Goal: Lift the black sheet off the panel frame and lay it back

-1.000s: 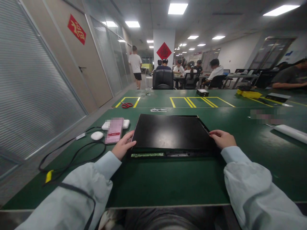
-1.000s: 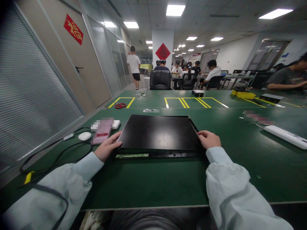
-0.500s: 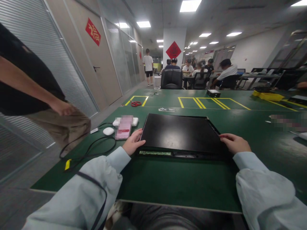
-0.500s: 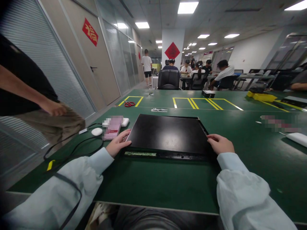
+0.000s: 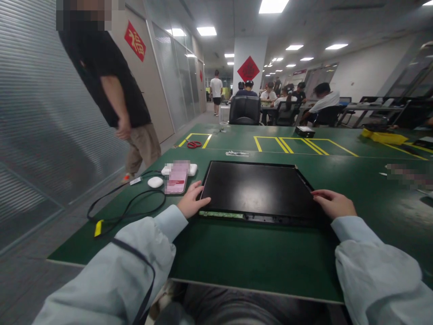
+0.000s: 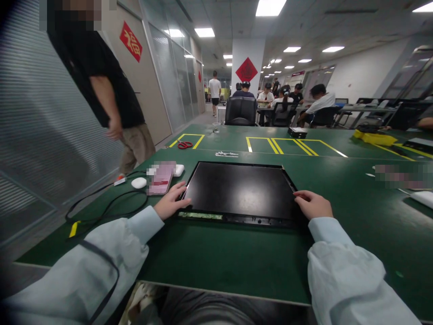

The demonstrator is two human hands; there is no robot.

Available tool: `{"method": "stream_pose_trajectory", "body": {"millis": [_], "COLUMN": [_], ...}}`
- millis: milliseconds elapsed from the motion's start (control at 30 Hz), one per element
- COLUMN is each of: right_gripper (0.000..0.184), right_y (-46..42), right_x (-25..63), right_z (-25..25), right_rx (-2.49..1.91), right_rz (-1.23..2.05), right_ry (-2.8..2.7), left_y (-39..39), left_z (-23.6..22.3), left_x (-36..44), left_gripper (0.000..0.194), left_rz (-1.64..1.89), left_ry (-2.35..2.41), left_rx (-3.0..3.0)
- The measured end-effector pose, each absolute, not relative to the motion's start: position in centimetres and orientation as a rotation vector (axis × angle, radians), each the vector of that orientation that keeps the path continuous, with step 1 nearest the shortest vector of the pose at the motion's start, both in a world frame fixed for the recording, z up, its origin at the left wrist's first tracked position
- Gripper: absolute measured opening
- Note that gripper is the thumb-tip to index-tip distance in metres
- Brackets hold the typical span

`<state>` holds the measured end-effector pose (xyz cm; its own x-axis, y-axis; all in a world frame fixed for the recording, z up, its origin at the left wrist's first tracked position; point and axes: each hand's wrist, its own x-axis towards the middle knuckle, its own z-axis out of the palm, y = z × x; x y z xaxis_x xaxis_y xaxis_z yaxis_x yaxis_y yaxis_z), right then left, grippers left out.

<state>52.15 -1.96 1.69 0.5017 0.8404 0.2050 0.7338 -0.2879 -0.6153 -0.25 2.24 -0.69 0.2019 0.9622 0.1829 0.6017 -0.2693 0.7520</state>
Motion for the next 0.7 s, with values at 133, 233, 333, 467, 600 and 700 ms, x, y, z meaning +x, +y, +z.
{"method": "stream_pose_trajectory", "body": {"millis": [133, 233, 333, 467, 600, 700], "right_gripper": [0.027, 0.026, 0.026, 0.027, 0.028, 0.027], "right_y": [-1.8, -1.7, -1.7, -2.0, -2.1, -2.1], "right_x": [52.6, 52.8, 52.7, 52.1, 51.8, 51.9], "right_z": [1.2, 0.9, 1.0, 1.6, 1.9, 1.8], "right_rx": [-2.066, -2.038, -2.049, -2.088, -2.118, -2.111], "right_rz": [0.186, 0.156, 0.147, 0.163, 0.184, 0.183], "right_ry": [-1.271, -1.271, -1.270, -1.265, -1.246, -1.246], "left_y": [1.7, 1.4, 1.1, 1.0, 1.3, 1.5], "left_z": [-0.2, 0.1, 0.4, 0.5, 0.3, 0.3], "left_x": [0.2, 0.6, 1.0, 1.2, 1.0, 0.7], "left_gripper": [0.066, 0.064, 0.066, 0.063, 0.063, 0.066], "left_rz": [0.850, 0.827, 0.783, 0.796, 0.815, 0.804], "left_ry": [1.504, 1.532, 1.550, 1.556, 1.543, 1.538], "left_rx": [2.057, 2.098, 2.118, 2.134, 2.127, 2.121]}}
